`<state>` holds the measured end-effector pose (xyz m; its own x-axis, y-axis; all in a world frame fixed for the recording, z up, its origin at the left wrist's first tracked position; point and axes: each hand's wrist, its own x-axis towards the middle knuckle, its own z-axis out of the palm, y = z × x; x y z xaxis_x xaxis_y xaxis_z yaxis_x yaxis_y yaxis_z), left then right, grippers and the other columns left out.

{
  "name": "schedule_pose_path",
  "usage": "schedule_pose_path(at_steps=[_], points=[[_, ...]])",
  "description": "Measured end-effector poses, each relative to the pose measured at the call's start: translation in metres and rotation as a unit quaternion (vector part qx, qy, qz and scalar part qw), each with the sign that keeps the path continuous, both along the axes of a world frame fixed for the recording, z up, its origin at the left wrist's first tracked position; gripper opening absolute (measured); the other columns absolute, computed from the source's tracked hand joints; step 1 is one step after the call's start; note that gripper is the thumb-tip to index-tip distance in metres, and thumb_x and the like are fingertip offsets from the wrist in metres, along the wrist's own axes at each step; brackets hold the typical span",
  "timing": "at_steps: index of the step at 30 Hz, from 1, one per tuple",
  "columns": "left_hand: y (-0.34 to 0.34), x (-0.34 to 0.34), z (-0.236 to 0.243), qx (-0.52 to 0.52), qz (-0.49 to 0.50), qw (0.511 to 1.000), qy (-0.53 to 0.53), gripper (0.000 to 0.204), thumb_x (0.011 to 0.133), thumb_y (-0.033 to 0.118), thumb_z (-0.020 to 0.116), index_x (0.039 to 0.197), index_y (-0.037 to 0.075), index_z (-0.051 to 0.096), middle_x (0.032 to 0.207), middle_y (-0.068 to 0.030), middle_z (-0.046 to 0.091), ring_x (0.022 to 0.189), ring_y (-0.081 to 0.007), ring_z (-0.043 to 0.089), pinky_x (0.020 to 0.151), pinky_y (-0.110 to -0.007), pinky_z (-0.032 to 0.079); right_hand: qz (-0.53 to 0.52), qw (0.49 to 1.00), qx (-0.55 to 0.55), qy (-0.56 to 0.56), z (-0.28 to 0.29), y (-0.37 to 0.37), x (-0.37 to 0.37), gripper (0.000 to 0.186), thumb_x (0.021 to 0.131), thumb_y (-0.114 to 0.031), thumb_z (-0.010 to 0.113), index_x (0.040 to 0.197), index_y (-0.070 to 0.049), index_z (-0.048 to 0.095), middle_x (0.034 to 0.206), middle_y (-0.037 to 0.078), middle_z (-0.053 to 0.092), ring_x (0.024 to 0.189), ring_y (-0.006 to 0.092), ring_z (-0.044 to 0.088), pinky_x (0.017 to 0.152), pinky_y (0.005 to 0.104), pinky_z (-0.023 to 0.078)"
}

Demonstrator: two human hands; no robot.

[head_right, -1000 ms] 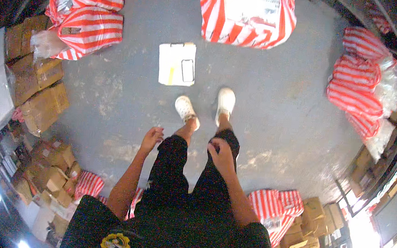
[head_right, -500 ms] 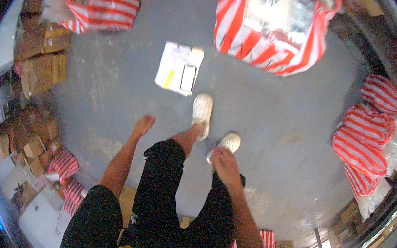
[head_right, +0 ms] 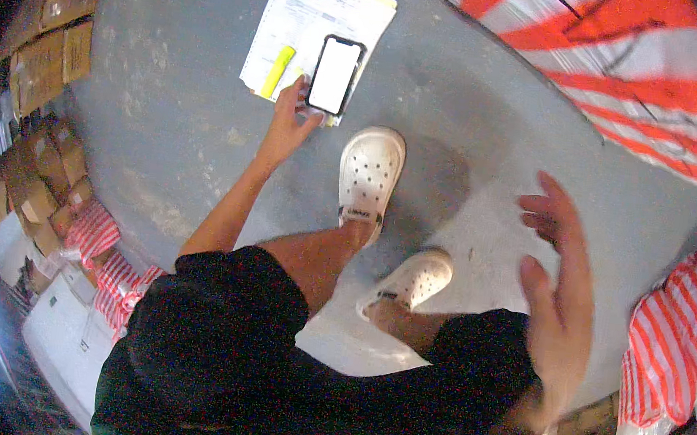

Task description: The person organizes and packs items into red and white striped bags in a warehouse. They use a yellow highlighter to mark a checklist on a clipboard and a smartphone to verify details. The person handles plastic bottles and bubble-wrapped packages, placing them into the bags and occasionally moving the bags to different locations.

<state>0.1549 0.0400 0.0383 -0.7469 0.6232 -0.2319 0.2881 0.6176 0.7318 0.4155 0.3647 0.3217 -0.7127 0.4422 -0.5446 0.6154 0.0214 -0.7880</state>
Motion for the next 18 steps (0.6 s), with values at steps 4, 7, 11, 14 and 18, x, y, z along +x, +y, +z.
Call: schedule_pose_path(at_steps=[4, 7, 11, 14, 18], points=[[0.006, -0.005, -0.008, 0.015, 0.012, 1.0, -0.018, 0.078, 0.077, 0.011, 0.078, 0.144, -0.002, 0.039, 0.124, -0.0182, 0.052, 0.106, -0.0282, 0.056, 0.088, -0.037, 0.05, 0.019, 0.998, -0.025, 0.05, -0.036, 0.027, -0.017, 0.062, 0.083, -0.015, 0.048, 0.144, 0.0, 0.045, 0.126, 0.013, 0.058, 0.116, 0.0229, 0.053, 0.106, 0.0353, 0.036], [0.009, 0.0, -0.017, 0.02, 0.003, 1.0, 0.014, 0.078, 0.077, 0.012, 0.076, 0.144, -0.001, 0.039, 0.129, -0.0192, 0.048, 0.113, -0.0325, 0.051, 0.097, -0.041, 0.044, 0.047, 0.998, -0.022, 0.023, -0.071, 0.056, -0.022, 0.058, 0.086, -0.013, 0.047, 0.143, -0.003, 0.047, 0.125, 0.011, 0.059, 0.116, 0.0212, 0.053, 0.104, 0.0336, 0.037], [-0.005, 0.012, -0.021, 0.004, 0.023, 0.998, 0.053, 0.077, 0.077, 0.016, 0.076, 0.144, 0.0, 0.041, 0.131, -0.0202, 0.045, 0.12, -0.037, 0.044, 0.105, -0.045, 0.036, 0.073, 0.997, -0.024, -0.022, -0.078, 0.042, -0.027, 0.054, 0.088, -0.008, 0.045, 0.143, -0.005, 0.048, 0.127, 0.01, 0.059, 0.119, 0.0198, 0.052, 0.103, 0.0312, 0.039], [0.006, 0.016, -0.013, -0.024, 0.024, 0.996, 0.082, 0.078, 0.075, 0.017, 0.076, 0.144, 0.001, 0.042, 0.131, -0.0206, 0.045, 0.12, -0.038, 0.043, 0.104, -0.047, 0.035, 0.116, 0.987, -0.113, 0.001, -0.081, 0.029, -0.037, 0.054, 0.089, -0.006, 0.047, 0.143, -0.005, 0.047, 0.131, 0.011, 0.058, 0.121, 0.0217, 0.053, 0.104, 0.0331, 0.039], [0.022, 0.019, -0.014, -0.016, 0.043, 0.996, 0.083, 0.078, 0.075, 0.017, 0.076, 0.144, 0.002, 0.043, 0.13, -0.021, 0.045, 0.117, -0.038, 0.043, 0.103, -0.047, 0.036, 0.218, 0.974, -0.056, -0.04, -0.105, 0.026, -0.038, 0.05, 0.092, -0.009, 0.05, 0.142, -0.003, 0.048, 0.132, 0.014, 0.057, 0.12, 0.0247, 0.055, 0.106, 0.0354, 0.04]])
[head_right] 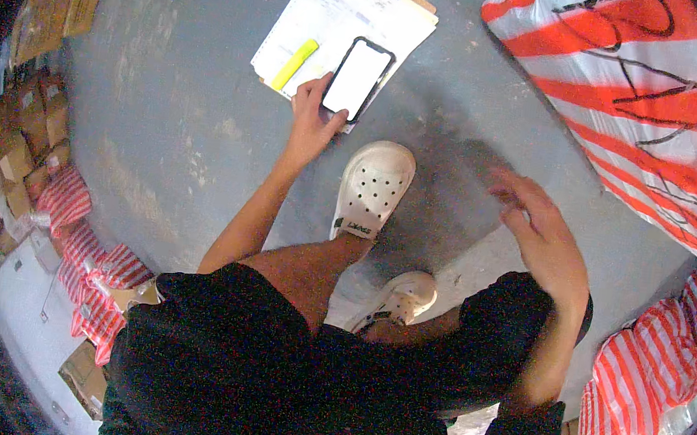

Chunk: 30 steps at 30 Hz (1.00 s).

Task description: The person organizes and packs items into red and white striped bags in a warehouse. They use a yellow highlighter to mark a checklist on a clipboard and a smartphone to verify details. The person handles plastic bottles and bubble-wrapped packages, placing them into the bags and occasionally moving the bags to different locations.

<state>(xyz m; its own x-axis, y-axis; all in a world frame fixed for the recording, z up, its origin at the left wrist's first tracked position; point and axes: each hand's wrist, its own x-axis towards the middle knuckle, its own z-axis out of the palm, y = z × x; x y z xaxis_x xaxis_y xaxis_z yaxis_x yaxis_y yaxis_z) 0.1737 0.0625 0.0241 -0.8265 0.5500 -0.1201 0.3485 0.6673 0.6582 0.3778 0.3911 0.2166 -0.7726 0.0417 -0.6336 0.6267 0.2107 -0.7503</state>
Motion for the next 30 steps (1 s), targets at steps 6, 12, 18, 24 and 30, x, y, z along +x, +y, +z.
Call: schedule_pose_path(at_steps=[6, 12, 18, 24, 30], points=[[-0.007, 0.0, -0.005, -0.021, 0.009, 1.0, 0.018, 0.076, 0.075, 0.018, 0.077, 0.142, 0.004, 0.045, 0.129, -0.0204, 0.044, 0.116, -0.0382, 0.042, 0.103, -0.047, 0.036, 0.029, 0.998, 0.055, -0.004, -0.013, -0.001, -0.003, 0.045, 0.094, -0.014, 0.052, 0.138, -0.001, 0.051, 0.127, 0.017, 0.058, 0.117, 0.0268, 0.057, 0.104, 0.0349, 0.042], [-0.004, 0.001, -0.004, -0.024, 0.017, 0.999, 0.015, 0.076, 0.074, 0.016, 0.078, 0.142, 0.005, 0.045, 0.129, -0.0197, 0.044, 0.116, -0.0379, 0.042, 0.103, -0.048, 0.036, 0.083, 0.992, 0.089, -0.044, -0.021, 0.006, 0.004, 0.044, 0.096, -0.016, 0.054, 0.138, -0.004, 0.051, 0.121, 0.013, 0.06, 0.114, 0.023, 0.057, 0.101, 0.0336, 0.043], [-0.001, 0.0, 0.0, -0.014, 0.014, 1.0, 0.012, 0.075, 0.076, 0.017, 0.077, 0.142, 0.005, 0.045, 0.129, -0.0199, 0.044, 0.116, -0.038, 0.042, 0.104, -0.048, 0.035, 0.04, 0.995, 0.089, -0.027, -0.031, 0.015, 0.023, 0.042, 0.096, -0.019, 0.055, 0.136, -0.004, 0.053, 0.12, 0.016, 0.061, 0.11, 0.0258, 0.059, 0.098, 0.035, 0.045], [-0.001, 0.005, 0.001, -0.019, 0.024, 1.0, -0.007, 0.071, 0.079, 0.017, 0.075, 0.141, 0.003, 0.045, 0.13, -0.0214, 0.044, 0.117, -0.0379, 0.043, 0.105, -0.048, 0.035, 0.035, 0.994, 0.1, -0.035, -0.022, 0.016, 0.023, 0.042, 0.097, -0.021, 0.055, 0.135, -0.003, 0.053, 0.121, 0.016, 0.061, 0.111, 0.0265, 0.059, 0.099, 0.0354, 0.045], [-0.004, 0.015, 0.003, 0.02, 0.04, 0.996, -0.074, 0.065, 0.082, 0.015, 0.073, 0.139, -0.001, 0.046, 0.129, -0.0204, 0.045, 0.117, -0.0348, 0.045, 0.102, -0.043, 0.039, 0.034, 0.993, 0.105, -0.034, -0.02, 0.017, 0.022, 0.043, 0.097, -0.023, 0.056, 0.134, -0.001, 0.054, 0.124, 0.017, 0.061, 0.112, 0.0274, 0.059, 0.1, 0.0358, 0.044]])
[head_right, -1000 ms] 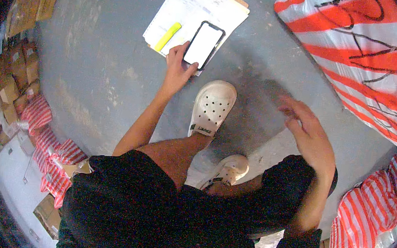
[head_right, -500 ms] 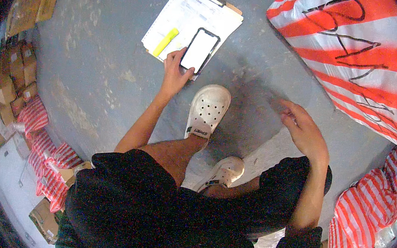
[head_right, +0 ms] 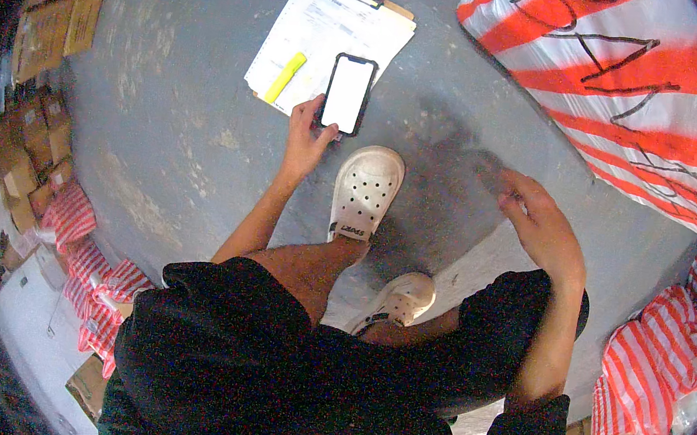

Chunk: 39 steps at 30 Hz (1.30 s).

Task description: The person organizes and packs items into red and white striped bags in a warehouse. They use a yellow highlighter to mark a checklist on a clipboard and a smartphone to verify details. The person handles plastic bottles and bubble-wrapped packages, placing them into the bags and occasionally moving the bags to different locations.

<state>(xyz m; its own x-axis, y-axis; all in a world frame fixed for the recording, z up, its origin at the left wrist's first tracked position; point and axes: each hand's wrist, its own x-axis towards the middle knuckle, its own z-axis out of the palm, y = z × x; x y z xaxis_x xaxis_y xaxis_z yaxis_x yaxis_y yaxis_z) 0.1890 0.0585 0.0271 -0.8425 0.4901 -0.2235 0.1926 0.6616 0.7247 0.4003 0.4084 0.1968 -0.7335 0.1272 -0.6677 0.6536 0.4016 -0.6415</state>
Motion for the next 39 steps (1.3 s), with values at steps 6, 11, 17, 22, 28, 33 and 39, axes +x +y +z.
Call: schedule_pose_path(at_steps=[6, 11, 17, 22, 28, 33, 39], points=[[-0.002, -0.006, 0.006, 0.017, -0.006, 1.0, -0.011, 0.059, 0.083, 0.012, 0.072, 0.136, 0.0, 0.051, 0.123, -0.0163, 0.049, 0.104, -0.0266, 0.053, 0.088, -0.036, 0.048, -0.005, 1.0, -0.007, -0.012, 0.0, -0.001, -0.006, 0.043, 0.097, -0.023, 0.056, 0.135, -0.002, 0.054, 0.125, 0.017, 0.06, 0.114, 0.0272, 0.059, 0.1, 0.0354, 0.044], [-0.002, -0.009, 0.006, 0.029, 0.0, 0.999, -0.023, 0.058, 0.083, 0.012, 0.072, 0.136, 0.001, 0.052, 0.12, -0.0153, 0.05, 0.099, -0.0244, 0.054, 0.085, -0.034, 0.049, 0.006, 1.0, -0.007, -0.002, -0.005, -0.002, -0.009, 0.043, 0.098, -0.023, 0.055, 0.135, -0.003, 0.054, 0.124, 0.014, 0.06, 0.113, 0.0247, 0.058, 0.1, 0.034, 0.044], [-0.003, -0.007, 0.006, 0.012, -0.009, 1.0, -0.016, 0.061, 0.083, 0.012, 0.072, 0.138, 0.001, 0.049, 0.119, -0.0152, 0.05, 0.101, -0.0244, 0.053, 0.086, -0.034, 0.048, 0.015, 1.0, -0.011, -0.021, -0.008, -0.001, -0.011, 0.043, 0.098, -0.022, 0.056, 0.137, -0.005, 0.053, 0.121, 0.012, 0.061, 0.112, 0.022, 0.057, 0.099, 0.0328, 0.043], [-0.002, 0.0, 0.012, 0.011, -0.007, 0.999, -0.033, 0.062, 0.084, 0.015, 0.071, 0.141, 0.001, 0.048, 0.121, -0.0151, 0.05, 0.102, -0.0234, 0.053, 0.086, -0.033, 0.049, -0.004, 0.999, -0.024, -0.035, -0.001, -0.001, -0.014, 0.043, 0.098, -0.023, 0.056, 0.136, -0.004, 0.053, 0.122, 0.014, 0.06, 0.112, 0.0254, 0.058, 0.101, 0.0351, 0.044], [-0.004, 0.0, 0.005, 0.027, -0.007, 0.999, -0.032, 0.061, 0.085, 0.013, 0.07, 0.14, 0.001, 0.047, 0.121, -0.0144, 0.048, 0.102, -0.0229, 0.052, 0.085, -0.032, 0.048, 0.003, 1.0, -0.016, 0.006, -0.009, 0.0, -0.004, 0.042, 0.097, -0.022, 0.056, 0.135, -0.004, 0.054, 0.123, 0.014, 0.06, 0.112, 0.0247, 0.059, 0.1, 0.0343, 0.044], [-0.002, 0.001, 0.007, 0.019, -0.001, 0.999, -0.041, 0.06, 0.086, 0.01, 0.07, 0.14, 0.001, 0.047, 0.121, -0.0138, 0.048, 0.101, -0.0222, 0.052, 0.083, -0.031, 0.048, -0.001, 1.0, -0.006, -0.003, -0.007, 0.002, -0.001, 0.042, 0.097, -0.022, 0.056, 0.134, -0.003, 0.054, 0.12, 0.014, 0.06, 0.109, 0.0245, 0.059, 0.099, 0.034, 0.045], [-0.002, 0.0, 0.008, 0.037, -0.007, 0.999, -0.039, 0.062, 0.085, 0.01, 0.071, 0.141, 0.001, 0.047, 0.12, -0.0136, 0.048, 0.101, -0.0215, 0.052, 0.083, -0.031, 0.049, 0.008, 1.0, -0.003, -0.005, -0.004, 0.002, -0.003, 0.042, 0.097, -0.022, 0.056, 0.135, -0.004, 0.054, 0.12, 0.013, 0.06, 0.11, 0.0235, 0.058, 0.098, 0.0335, 0.044]])
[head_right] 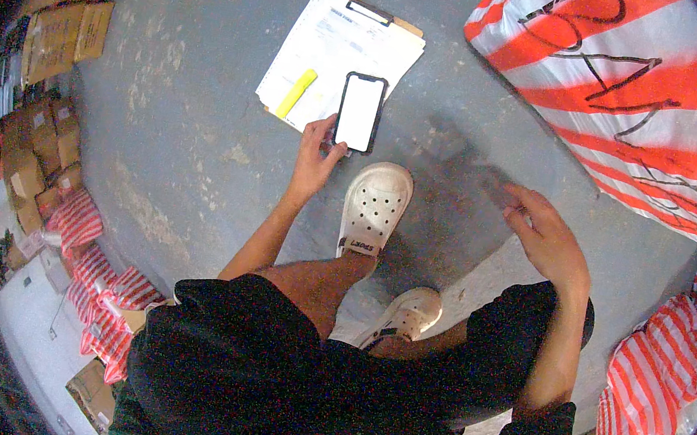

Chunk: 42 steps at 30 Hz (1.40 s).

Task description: The person organizes and packs items into red and white striped bags in a warehouse. They use a yellow highlighter to mark a checklist on a clipboard and a smartphone to verify details. The person handles plastic bottles and bubble-wrapped packages, placing them into the bags and occasionally moving the bags to different locations.

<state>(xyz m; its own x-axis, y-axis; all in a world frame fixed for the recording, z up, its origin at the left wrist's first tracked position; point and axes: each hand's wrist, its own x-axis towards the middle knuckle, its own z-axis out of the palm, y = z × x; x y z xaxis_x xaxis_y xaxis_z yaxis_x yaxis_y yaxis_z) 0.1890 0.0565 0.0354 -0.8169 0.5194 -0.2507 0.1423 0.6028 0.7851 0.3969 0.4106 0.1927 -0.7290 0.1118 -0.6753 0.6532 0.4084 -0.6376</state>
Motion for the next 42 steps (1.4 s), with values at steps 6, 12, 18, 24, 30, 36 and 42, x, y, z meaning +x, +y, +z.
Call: schedule_pose_path(at_steps=[6, 12, 18, 24, 30, 36, 42], points=[[-0.0005, -0.0003, -0.0016, -0.002, 0.001, 1.0, -0.003, 0.061, 0.084, 0.009, 0.071, 0.14, 0.001, 0.048, 0.121, -0.014, 0.048, 0.101, -0.0218, 0.053, 0.083, -0.032, 0.049, -0.001, 1.0, -0.004, -0.008, 0.0008, -0.0018, -0.0026, 0.042, 0.098, -0.023, 0.056, 0.135, -0.004, 0.053, 0.122, 0.012, 0.06, 0.111, 0.0231, 0.057, 0.098, 0.0329, 0.044], [-0.0009, -0.0021, -0.0005, -0.02, -0.003, 1.0, 0.002, 0.059, 0.084, 0.009, 0.07, 0.139, 0.002, 0.049, 0.12, -0.0139, 0.049, 0.1, -0.0223, 0.053, 0.082, -0.031, 0.05, -0.01, 1.0, 0.0, 0.0, -0.0024, -0.0029, -0.0018, 0.041, 0.098, -0.023, 0.055, 0.134, -0.003, 0.055, 0.119, 0.015, 0.061, 0.111, 0.0248, 0.059, 0.099, 0.0348, 0.045], [-0.0012, -0.0024, 0.0017, -0.002, -0.008, 1.0, 0.007, 0.058, 0.085, 0.008, 0.069, 0.139, 0.002, 0.049, 0.118, -0.0137, 0.05, 0.099, -0.022, 0.054, 0.081, -0.031, 0.05, 0.002, 1.0, -0.004, 0.012, -0.0035, -0.0039, -0.0044, 0.041, 0.098, -0.023, 0.056, 0.134, -0.003, 0.054, 0.118, 0.014, 0.061, 0.111, 0.0246, 0.058, 0.099, 0.034, 0.045], [-0.0006, -0.0012, -0.0023, -0.001, -0.004, 1.0, 0.013, 0.057, 0.085, 0.007, 0.068, 0.139, 0.002, 0.049, 0.118, -0.0133, 0.049, 0.098, -0.0215, 0.054, 0.08, -0.031, 0.05, -0.011, 1.0, -0.006, 0.011, -0.0002, -0.0045, -0.0032, 0.041, 0.098, -0.022, 0.056, 0.135, -0.003, 0.054, 0.117, 0.014, 0.061, 0.109, 0.0246, 0.058, 0.098, 0.0339, 0.045], [0.0002, -0.0022, -0.004, -0.015, 0.0, 1.0, 0.014, 0.057, 0.084, 0.005, 0.069, 0.138, 0.003, 0.05, 0.12, -0.0127, 0.048, 0.095, -0.0195, 0.053, 0.077, -0.03, 0.049, -0.016, 1.0, -0.001, 0.014, 0.0, -0.0024, 0.0002, 0.041, 0.098, -0.022, 0.056, 0.134, -0.003, 0.054, 0.117, 0.014, 0.061, 0.108, 0.0248, 0.059, 0.098, 0.0341, 0.045], [0.0013, -0.0023, -0.0007, -0.009, -0.004, 1.0, 0.019, 0.056, 0.084, 0.005, 0.07, 0.137, 0.004, 0.05, 0.117, -0.0124, 0.048, 0.093, -0.019, 0.053, 0.075, -0.029, 0.049, -0.015, 1.0, -0.002, 0.009, 0.0014, -0.0024, 0.0003, 0.041, 0.098, -0.022, 0.056, 0.134, -0.003, 0.054, 0.118, 0.015, 0.061, 0.108, 0.0248, 0.059, 0.098, 0.0345, 0.045], [0.0021, -0.0024, -0.0003, -0.013, -0.004, 1.0, 0.02, 0.057, 0.084, 0.005, 0.07, 0.137, 0.004, 0.049, 0.116, -0.0127, 0.049, 0.092, -0.0192, 0.053, 0.074, -0.03, 0.049, -0.016, 1.0, -0.007, 0.011, 0.0014, -0.0026, 0.0002, 0.041, 0.098, -0.022, 0.056, 0.134, -0.004, 0.054, 0.117, 0.014, 0.061, 0.108, 0.0247, 0.059, 0.098, 0.0344, 0.045]])
